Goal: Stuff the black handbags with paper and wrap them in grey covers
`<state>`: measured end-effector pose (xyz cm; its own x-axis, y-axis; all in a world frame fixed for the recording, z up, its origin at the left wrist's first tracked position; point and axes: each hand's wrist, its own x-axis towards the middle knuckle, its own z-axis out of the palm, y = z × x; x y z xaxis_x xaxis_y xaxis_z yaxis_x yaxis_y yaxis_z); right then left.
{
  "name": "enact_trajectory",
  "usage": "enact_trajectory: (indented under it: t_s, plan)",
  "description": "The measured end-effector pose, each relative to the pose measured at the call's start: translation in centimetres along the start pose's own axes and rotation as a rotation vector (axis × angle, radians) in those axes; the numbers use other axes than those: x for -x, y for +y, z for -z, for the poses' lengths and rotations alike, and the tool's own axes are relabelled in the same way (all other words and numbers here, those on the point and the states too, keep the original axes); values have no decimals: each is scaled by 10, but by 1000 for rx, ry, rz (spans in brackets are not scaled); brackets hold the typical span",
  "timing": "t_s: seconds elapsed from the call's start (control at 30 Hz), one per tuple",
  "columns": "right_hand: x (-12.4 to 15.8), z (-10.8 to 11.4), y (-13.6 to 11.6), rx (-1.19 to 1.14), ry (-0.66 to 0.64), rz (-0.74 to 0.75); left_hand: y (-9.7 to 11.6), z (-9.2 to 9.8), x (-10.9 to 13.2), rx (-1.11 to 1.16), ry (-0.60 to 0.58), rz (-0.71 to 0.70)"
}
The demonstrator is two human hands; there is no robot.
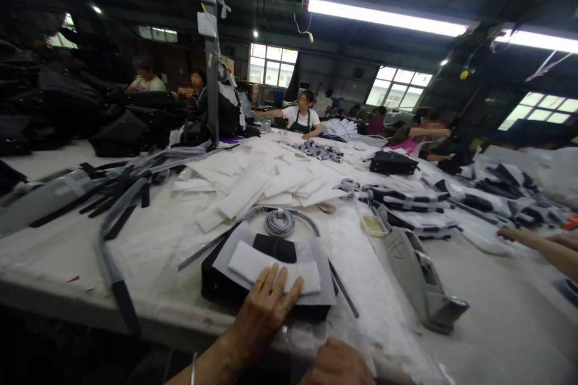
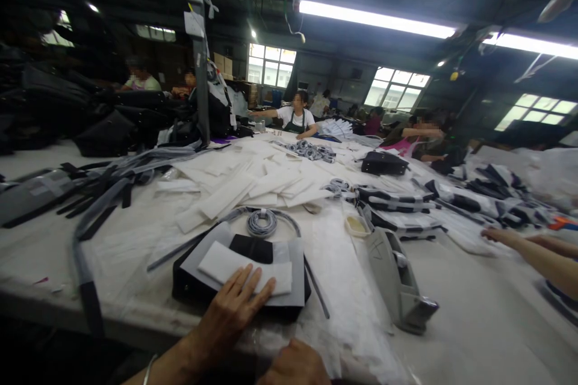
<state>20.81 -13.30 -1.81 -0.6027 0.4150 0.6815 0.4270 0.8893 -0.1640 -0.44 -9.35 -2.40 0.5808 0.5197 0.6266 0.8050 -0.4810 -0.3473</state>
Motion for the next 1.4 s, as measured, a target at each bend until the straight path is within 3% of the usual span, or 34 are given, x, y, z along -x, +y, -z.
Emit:
enact_trajectory:
  t_s: [0.03,0.13,0.2,0.33,0.57,0.8,0.97,1.1,1.17,1.27,1.4]
  plan:
    - [-13,16,2,2,-13,-36,1,1,0,-7,5,0]
    - [-57,60,17,13,-224,-220,3,1,0,-24,35,22]
    - [-76,72,33,54,-332,-299,3,0,0,-30,45,26]
    - [-84,62,61,-22,-484,-525,4,-3,2,-36,47,39]
    - [-88,56,69,-183,-434,-705,14,-17,7,-10,63,76]
    - [-98,41,75,-53,-528,-676,11,-23,5,-43,144,37]
    - [-89,27,88,121,-580,-397,10,-34,1,-49,356,86]
    - [-82,17,101,268,-548,-140,11,-46,3,-88,392,97]
    - [-84,15,104,313,-565,-89,10,-46,3,-75,423,116]
    - [-95,23,99,316,-640,-150,10,-36,3,-33,394,123]
    - [-112,45,86,162,-714,-332,11,-20,4,37,259,137]
